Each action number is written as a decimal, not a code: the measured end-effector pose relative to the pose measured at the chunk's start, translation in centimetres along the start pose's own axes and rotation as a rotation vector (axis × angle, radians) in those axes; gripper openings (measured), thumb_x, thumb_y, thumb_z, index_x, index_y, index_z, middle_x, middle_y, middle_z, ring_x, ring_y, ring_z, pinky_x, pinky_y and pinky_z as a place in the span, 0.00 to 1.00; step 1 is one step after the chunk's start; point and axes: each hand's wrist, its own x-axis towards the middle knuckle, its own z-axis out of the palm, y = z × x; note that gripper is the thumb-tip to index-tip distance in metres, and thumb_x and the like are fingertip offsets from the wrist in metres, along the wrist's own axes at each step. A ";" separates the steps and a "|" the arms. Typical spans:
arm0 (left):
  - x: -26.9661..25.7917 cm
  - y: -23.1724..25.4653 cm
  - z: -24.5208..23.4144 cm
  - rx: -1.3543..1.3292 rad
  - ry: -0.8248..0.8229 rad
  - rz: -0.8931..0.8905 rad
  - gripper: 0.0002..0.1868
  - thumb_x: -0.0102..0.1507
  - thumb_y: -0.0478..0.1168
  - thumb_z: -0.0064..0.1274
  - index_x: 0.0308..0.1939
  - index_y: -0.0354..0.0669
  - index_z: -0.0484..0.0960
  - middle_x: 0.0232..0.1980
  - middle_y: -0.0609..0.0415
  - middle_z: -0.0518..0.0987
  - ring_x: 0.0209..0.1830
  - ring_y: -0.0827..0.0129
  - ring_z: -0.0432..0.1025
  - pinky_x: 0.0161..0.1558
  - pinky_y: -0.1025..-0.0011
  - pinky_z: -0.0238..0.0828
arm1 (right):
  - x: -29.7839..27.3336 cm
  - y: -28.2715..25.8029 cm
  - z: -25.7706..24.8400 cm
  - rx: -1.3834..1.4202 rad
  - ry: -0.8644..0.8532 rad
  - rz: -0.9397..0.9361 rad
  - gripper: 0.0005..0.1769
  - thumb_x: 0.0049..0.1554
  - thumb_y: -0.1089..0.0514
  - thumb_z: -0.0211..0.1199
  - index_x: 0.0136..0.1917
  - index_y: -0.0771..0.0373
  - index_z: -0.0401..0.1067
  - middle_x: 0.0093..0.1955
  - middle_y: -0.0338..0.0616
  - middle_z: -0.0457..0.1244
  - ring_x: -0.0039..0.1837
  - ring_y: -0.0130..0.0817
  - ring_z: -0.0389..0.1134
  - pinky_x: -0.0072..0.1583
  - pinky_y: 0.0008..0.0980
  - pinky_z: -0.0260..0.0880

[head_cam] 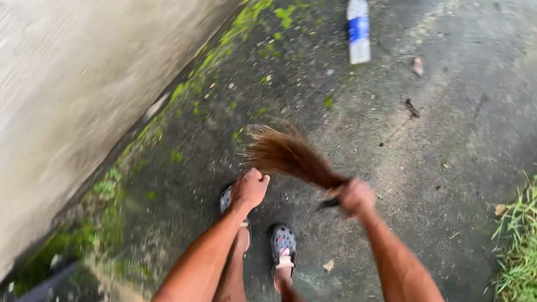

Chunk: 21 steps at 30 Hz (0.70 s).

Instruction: The recorder is sweeping a concrete outdoor path with a straw broom to clear leaves and litter.

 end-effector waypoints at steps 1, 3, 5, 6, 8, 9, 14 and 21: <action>1.1 0.2 0.0 0.012 -0.006 0.022 0.20 0.63 0.55 0.55 0.41 0.41 0.85 0.48 0.41 0.83 0.52 0.45 0.76 0.53 0.52 0.72 | 2.6 1.1 -2.0 0.021 0.011 0.011 0.28 0.56 0.37 0.66 0.62 0.56 0.77 0.47 0.41 0.73 0.36 0.29 0.70 0.36 0.33 0.71; 2.2 0.0 0.7 -0.090 -0.014 0.061 0.18 0.62 0.55 0.56 0.39 0.44 0.84 0.44 0.44 0.85 0.48 0.48 0.78 0.51 0.55 0.73 | 6.9 4.6 -4.9 -0.086 0.277 -0.082 0.31 0.51 0.38 0.72 0.61 0.57 0.77 0.46 0.46 0.72 0.43 0.38 0.74 0.44 0.36 0.73; 2.9 -1.3 1.1 -0.132 -0.035 0.124 0.18 0.62 0.54 0.55 0.38 0.42 0.84 0.43 0.43 0.84 0.46 0.48 0.78 0.48 0.56 0.74 | 6.4 5.1 -5.8 -0.065 0.428 0.026 0.29 0.52 0.37 0.72 0.59 0.58 0.78 0.45 0.50 0.72 0.43 0.42 0.73 0.45 0.39 0.73; 4.2 -1.7 0.7 -0.182 -0.011 0.187 0.19 0.62 0.54 0.54 0.36 0.41 0.84 0.41 0.42 0.84 0.43 0.48 0.79 0.45 0.57 0.75 | 6.8 4.6 -6.9 -0.050 0.601 0.096 0.29 0.54 0.36 0.73 0.57 0.59 0.80 0.44 0.54 0.71 0.43 0.46 0.71 0.47 0.42 0.73; 4.8 -3.3 1.5 -0.070 -0.062 0.167 0.21 0.66 0.54 0.52 0.35 0.38 0.83 0.40 0.39 0.82 0.42 0.45 0.78 0.44 0.55 0.74 | -3.7 0.0 -9.9 0.078 0.544 0.130 0.31 0.57 0.37 0.68 0.68 0.53 0.70 0.41 0.53 0.71 0.39 0.45 0.71 0.43 0.42 0.73; 5.5 -4.0 1.5 0.035 -0.095 0.135 0.24 0.69 0.55 0.49 0.34 0.36 0.83 0.39 0.36 0.80 0.40 0.42 0.77 0.43 0.53 0.73 | -9.2 -3.5 -12.7 0.197 0.484 0.145 0.36 0.61 0.38 0.64 0.78 0.46 0.61 0.38 0.52 0.71 0.35 0.44 0.71 0.40 0.43 0.73; 3.6 -4.2 0.6 0.066 -0.163 0.140 0.25 0.66 0.55 0.50 0.31 0.35 0.82 0.36 0.35 0.80 0.38 0.40 0.77 0.42 0.50 0.71 | -7.1 6.5 6.7 0.206 0.485 -0.160 0.13 0.54 0.53 0.62 0.46 0.63 0.79 0.39 0.54 0.71 0.38 0.46 0.73 0.41 0.45 0.75; 4.9 -1.7 2.2 0.253 -0.170 0.239 0.22 0.63 0.56 0.51 0.32 0.39 0.85 0.39 0.36 0.81 0.41 0.40 0.77 0.44 0.49 0.72 | -1.0 10.0 4.3 -0.200 0.108 0.152 0.20 0.41 0.46 0.78 0.43 0.57 0.79 0.43 0.45 0.73 0.46 0.42 0.76 0.48 0.41 0.79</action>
